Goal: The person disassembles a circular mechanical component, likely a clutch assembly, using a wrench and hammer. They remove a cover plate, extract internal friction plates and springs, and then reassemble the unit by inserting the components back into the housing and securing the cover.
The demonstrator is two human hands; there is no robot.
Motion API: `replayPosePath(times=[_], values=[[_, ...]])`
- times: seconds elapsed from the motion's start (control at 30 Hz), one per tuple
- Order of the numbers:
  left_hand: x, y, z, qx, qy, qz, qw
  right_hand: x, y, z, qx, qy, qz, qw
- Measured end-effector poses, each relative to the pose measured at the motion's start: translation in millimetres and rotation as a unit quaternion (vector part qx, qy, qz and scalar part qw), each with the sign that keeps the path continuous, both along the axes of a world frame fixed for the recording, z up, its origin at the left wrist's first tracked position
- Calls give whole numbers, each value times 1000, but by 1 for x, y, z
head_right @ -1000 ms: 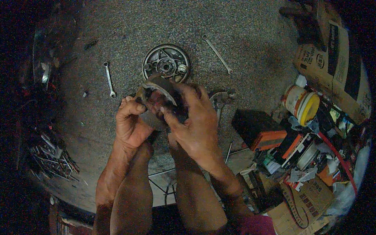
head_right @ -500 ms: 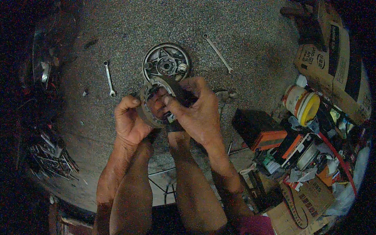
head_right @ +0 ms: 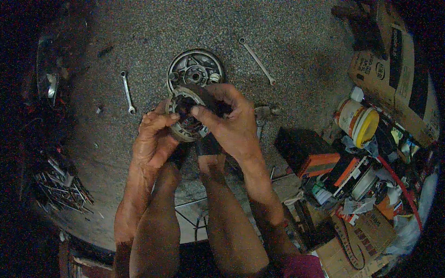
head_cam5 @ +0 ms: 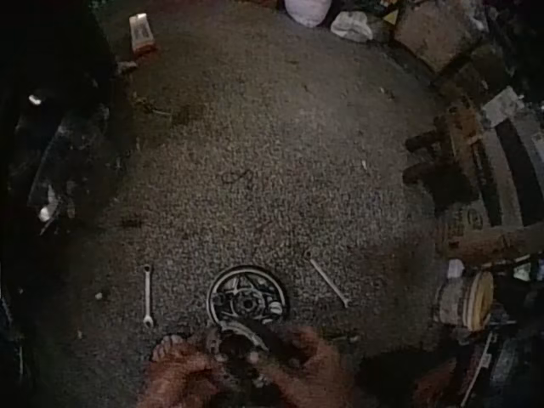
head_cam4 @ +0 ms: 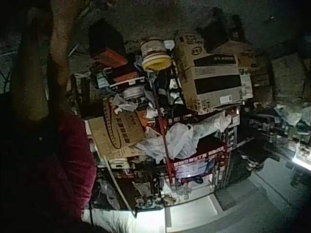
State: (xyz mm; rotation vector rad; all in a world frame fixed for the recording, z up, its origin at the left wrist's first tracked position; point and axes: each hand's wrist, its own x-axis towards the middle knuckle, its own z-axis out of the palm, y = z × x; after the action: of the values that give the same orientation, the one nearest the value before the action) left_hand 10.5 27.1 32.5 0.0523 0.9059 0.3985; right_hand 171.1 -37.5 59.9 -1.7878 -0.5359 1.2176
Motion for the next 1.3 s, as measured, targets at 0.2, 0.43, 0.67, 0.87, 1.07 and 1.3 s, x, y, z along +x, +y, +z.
replayPosePath(times=[0.2,0.43,0.67,0.87,1.07,1.3], values=[[-17,-2,-20,-93,-93,1,991,4,3,3,-12,63,5,998],[-13,-6,-19,-26,-15,-25,999,-8,-1,-4,-5,-165,98,981],[-3,-8,-11,-26,50,-6,998,-18,-1,6,47,-343,191,919],[2,-5,-2,33,152,-65,986,-21,-4,4,97,-410,246,873],[6,-5,-9,29,236,-50,970,-25,1,-5,125,-426,245,862],[15,3,-16,-10,272,-37,962,-29,5,-14,137,-440,257,850]])
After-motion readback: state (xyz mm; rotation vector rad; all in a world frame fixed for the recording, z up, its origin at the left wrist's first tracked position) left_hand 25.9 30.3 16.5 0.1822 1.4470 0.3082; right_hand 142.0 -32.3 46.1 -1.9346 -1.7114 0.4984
